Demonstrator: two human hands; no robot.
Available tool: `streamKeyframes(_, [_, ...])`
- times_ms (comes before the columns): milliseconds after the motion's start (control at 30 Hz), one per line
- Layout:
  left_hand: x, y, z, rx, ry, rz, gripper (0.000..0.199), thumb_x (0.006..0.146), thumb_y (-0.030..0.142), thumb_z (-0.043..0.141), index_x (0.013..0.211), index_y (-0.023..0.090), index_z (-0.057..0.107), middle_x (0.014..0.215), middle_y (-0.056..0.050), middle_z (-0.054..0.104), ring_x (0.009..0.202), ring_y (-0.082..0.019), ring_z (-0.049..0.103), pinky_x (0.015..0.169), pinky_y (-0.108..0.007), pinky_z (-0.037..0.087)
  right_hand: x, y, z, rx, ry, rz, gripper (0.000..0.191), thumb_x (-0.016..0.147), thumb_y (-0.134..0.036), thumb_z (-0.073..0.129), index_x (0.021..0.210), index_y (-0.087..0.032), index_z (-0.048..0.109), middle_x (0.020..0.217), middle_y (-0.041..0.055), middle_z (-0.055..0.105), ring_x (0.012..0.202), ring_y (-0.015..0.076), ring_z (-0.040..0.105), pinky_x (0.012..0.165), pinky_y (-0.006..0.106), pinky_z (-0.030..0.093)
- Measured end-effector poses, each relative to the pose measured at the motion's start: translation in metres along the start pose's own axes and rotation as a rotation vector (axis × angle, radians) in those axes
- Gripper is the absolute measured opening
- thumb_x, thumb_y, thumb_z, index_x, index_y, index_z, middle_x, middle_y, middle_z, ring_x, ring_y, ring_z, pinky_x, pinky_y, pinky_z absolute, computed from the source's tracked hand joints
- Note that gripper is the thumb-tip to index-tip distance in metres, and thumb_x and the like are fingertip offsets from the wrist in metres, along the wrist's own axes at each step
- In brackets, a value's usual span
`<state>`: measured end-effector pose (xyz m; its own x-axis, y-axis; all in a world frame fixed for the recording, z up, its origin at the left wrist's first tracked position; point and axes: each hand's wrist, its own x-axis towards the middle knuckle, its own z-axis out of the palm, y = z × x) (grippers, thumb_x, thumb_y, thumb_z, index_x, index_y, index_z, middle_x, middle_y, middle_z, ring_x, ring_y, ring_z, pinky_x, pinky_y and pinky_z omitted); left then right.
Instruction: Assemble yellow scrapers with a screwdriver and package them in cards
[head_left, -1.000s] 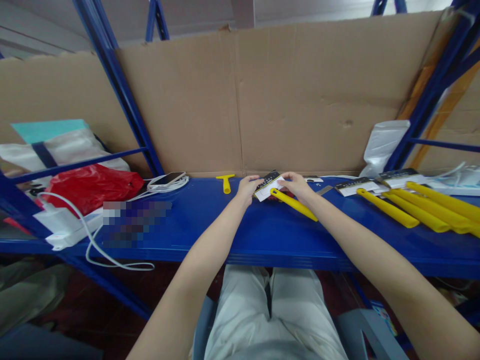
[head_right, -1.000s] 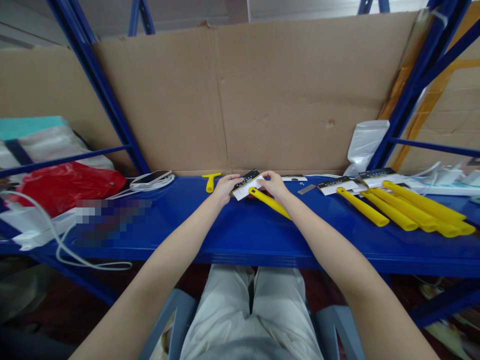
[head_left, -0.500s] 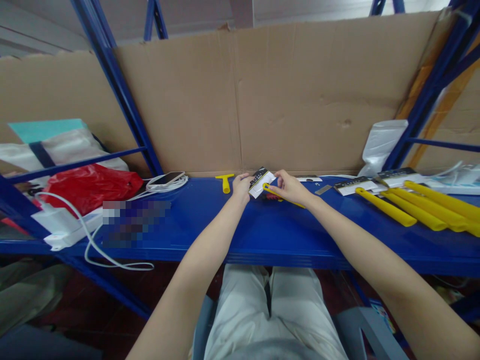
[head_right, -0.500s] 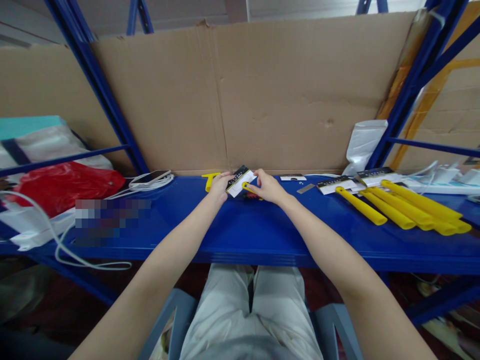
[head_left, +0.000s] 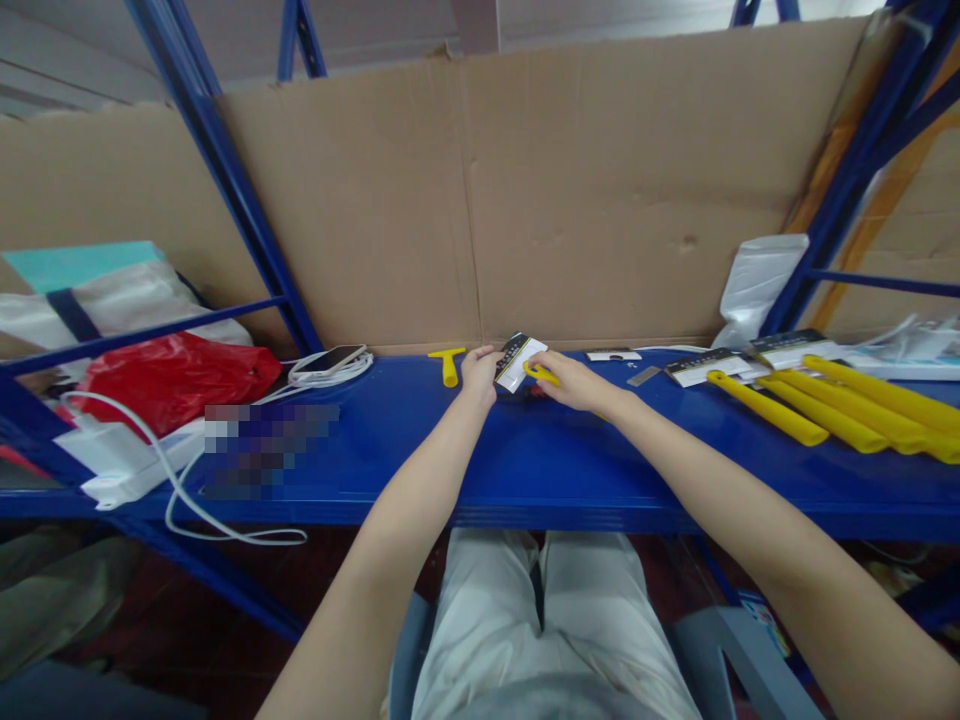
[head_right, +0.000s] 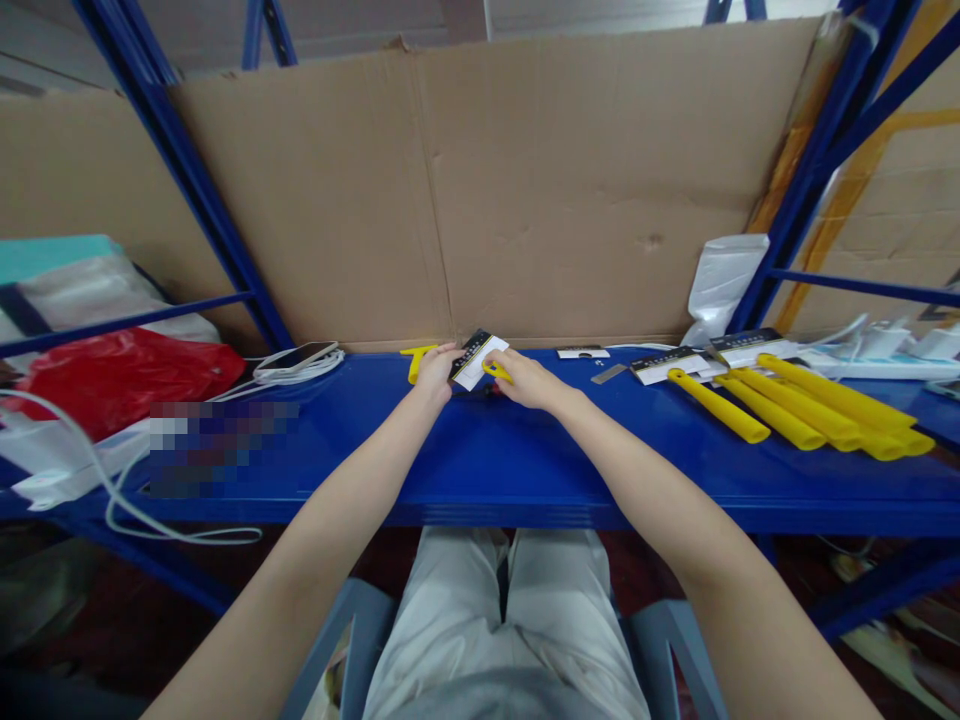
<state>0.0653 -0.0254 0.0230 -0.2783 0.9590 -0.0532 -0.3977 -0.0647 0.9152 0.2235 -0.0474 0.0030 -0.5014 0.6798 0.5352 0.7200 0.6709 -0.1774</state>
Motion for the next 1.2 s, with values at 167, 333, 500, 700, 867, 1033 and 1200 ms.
streamKeyframes(167, [0.001, 0.000, -0.001, 0.003, 0.014, 0.001, 0.026, 0.068, -0.006, 0.063, 0.082, 0.016, 0.059, 0.062, 0.002, 0.059, 0.067, -0.015, 0.066, 0.072, -0.030, 0.054, -0.002, -0.005, -0.005, -0.074, -0.106, 0.001, 0.029, 0.086, -0.012, 0.045, 0.106, -0.020, 0.064, 0.109, 0.0103, 0.059, 0.096, 0.0206, 0.061, 0.084, 0.035, 0.048])
streamKeyframes(333, [0.002, -0.001, 0.000, -0.002, 0.010, 0.014, 0.026, 0.066, -0.005, 0.067, 0.081, 0.015, 0.059, 0.066, 0.001, 0.061, 0.067, -0.015, 0.065, 0.070, -0.029, 0.053, -0.002, -0.006, -0.009, -0.089, -0.118, -0.010, 0.037, 0.086, -0.009, 0.045, 0.115, -0.021, 0.066, 0.117, 0.0107, 0.059, 0.104, 0.0214, 0.061, 0.090, 0.036, 0.048])
streamKeyframes(500, [0.004, -0.001, -0.002, 0.037, -0.030, -0.008, 0.018, 0.074, 0.005, 0.065, 0.084, 0.016, 0.057, 0.072, -0.001, 0.065, 0.070, -0.014, 0.066, 0.066, -0.025, 0.051, -0.001, -0.001, -0.016, -0.140, -0.108, 0.052, 0.041, 0.086, -0.009, 0.043, 0.118, -0.021, 0.065, 0.120, 0.0118, 0.059, 0.102, 0.0221, 0.062, 0.091, 0.037, 0.048])
streamKeyframes(700, [0.009, -0.003, -0.007, 0.088, -0.048, -0.025, 0.014, 0.074, 0.011, 0.063, 0.086, 0.018, 0.058, 0.087, -0.006, 0.070, 0.083, -0.016, 0.067, 0.065, -0.023, 0.049, -0.007, 0.041, -0.062, -0.372, -0.084, 0.339, 0.040, 0.085, -0.011, 0.045, 0.117, -0.022, 0.067, 0.113, 0.0134, 0.063, 0.098, 0.0252, 0.063, 0.084, 0.036, 0.048])
streamKeyframes(867, [0.008, -0.003, -0.005, 0.090, -0.045, -0.030, 0.023, 0.072, 0.013, 0.064, 0.094, 0.019, 0.059, 0.090, -0.007, 0.071, 0.081, -0.017, 0.068, 0.063, -0.023, 0.048, -0.040, 0.080, -0.108, -0.570, -0.224, 0.609, 0.041, 0.084, -0.011, 0.048, 0.119, -0.020, 0.066, 0.108, 0.0138, 0.065, 0.088, 0.0218, 0.063, 0.076, 0.031, 0.045])
streamKeyframes(1033, [0.007, -0.002, -0.004, 0.102, -0.037, -0.026, 0.024, 0.072, 0.011, 0.063, 0.095, 0.019, 0.060, 0.089, -0.007, 0.071, 0.080, -0.017, 0.067, 0.061, -0.023, 0.047, -0.082, 0.098, -0.140, -0.618, -0.403, 0.825, 0.045, 0.083, -0.001, 0.044, 0.123, -0.008, 0.064, 0.109, 0.0253, 0.065, 0.080, 0.0181, 0.063, 0.070, 0.028, 0.041])
streamKeyframes(1200, [0.005, -0.001, -0.004, 0.118, -0.039, -0.027, 0.023, 0.073, 0.005, 0.059, 0.093, 0.018, 0.058, 0.089, -0.007, 0.071, 0.077, -0.015, 0.067, 0.058, -0.021, 0.045, -0.113, 0.112, -0.155, -0.625, -0.421, 0.890, 0.043, 0.081, -0.002, 0.050, 0.121, -0.010, 0.065, 0.105, 0.0262, 0.068, 0.068, 0.0163, 0.063, 0.067, 0.030, 0.041])
